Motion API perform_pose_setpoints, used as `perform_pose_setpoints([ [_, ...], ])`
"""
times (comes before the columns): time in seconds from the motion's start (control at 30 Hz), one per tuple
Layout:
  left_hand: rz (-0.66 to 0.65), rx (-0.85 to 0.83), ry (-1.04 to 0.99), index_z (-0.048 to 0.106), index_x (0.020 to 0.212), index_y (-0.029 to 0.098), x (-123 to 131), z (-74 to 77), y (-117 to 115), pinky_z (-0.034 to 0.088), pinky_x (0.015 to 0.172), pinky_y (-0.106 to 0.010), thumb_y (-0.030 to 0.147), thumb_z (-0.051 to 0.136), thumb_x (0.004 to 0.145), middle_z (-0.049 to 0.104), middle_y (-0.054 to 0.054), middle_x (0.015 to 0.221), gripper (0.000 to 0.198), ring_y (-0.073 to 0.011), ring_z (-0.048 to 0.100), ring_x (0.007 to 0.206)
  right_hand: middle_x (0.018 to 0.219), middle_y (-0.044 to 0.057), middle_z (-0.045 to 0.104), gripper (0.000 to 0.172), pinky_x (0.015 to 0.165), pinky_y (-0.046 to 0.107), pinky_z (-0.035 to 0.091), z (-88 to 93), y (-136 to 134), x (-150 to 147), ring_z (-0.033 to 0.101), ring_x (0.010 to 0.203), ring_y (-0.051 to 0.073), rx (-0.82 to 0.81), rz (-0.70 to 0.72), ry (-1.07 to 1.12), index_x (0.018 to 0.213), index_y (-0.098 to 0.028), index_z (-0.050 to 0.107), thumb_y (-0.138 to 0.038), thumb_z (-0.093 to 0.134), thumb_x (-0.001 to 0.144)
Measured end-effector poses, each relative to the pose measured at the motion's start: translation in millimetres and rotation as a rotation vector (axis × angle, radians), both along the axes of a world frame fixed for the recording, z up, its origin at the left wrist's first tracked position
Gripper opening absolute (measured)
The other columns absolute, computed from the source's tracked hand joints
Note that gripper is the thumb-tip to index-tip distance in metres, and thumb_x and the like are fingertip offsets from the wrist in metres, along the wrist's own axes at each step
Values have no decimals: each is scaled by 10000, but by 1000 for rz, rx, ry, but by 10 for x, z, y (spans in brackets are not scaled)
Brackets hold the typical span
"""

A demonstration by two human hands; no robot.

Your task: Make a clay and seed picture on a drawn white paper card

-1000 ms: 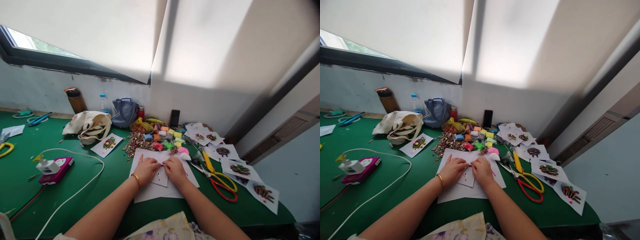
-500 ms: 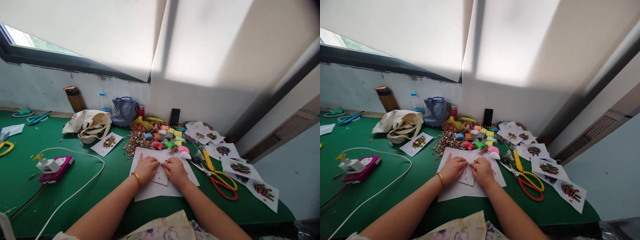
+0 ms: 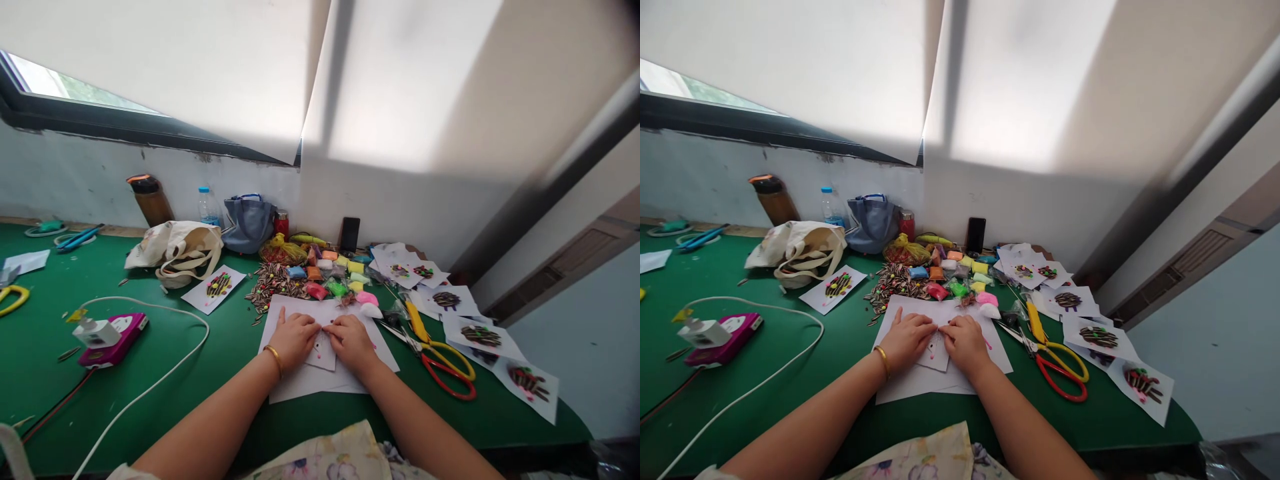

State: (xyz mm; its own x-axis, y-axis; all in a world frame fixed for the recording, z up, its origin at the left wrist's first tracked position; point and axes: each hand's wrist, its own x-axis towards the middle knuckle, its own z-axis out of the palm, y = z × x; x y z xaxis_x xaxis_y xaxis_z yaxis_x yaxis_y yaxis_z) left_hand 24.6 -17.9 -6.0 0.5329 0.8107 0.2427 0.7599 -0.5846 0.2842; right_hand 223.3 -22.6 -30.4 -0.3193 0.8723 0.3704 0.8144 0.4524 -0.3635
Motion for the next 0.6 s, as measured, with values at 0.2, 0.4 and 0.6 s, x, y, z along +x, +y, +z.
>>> perform_pose_setpoints([
  [0.2, 3, -9, 21, 625, 1131, 349, 0, 8, -8, 7, 1100, -656, 263, 467, 919, 638, -25, 1137, 277, -238, 515, 1114, 920, 51, 647, 252, 852, 331, 393, -27, 6, -1, 522, 928, 200, 15, 4, 25, 1011, -269, 743, -186, 560, 859],
  [0.4, 4, 3, 20, 640, 1112, 358, -2, -10, -13, -15, 1098, -664, 294, 470, 921, 630, -25, 1150, 264, -244, 509, 1120, 943, 51, 645, 284, 849, 332, 409, -50, 20, 12, 527, 934, 200, 14, 20, 37, 1028, -270, 737, -158, 558, 839],
  [0.6, 12, 38, 43, 633, 1133, 357, 23, -1, -37, -47, 1113, -640, 272, 482, 913, 632, -30, 1130, 280, -237, 513, 1109, 932, 54, 646, 315, 830, 327, 425, -32, 17, 22, 540, 911, 197, 34, 36, 86, 1063, -256, 721, -145, 537, 833],
])
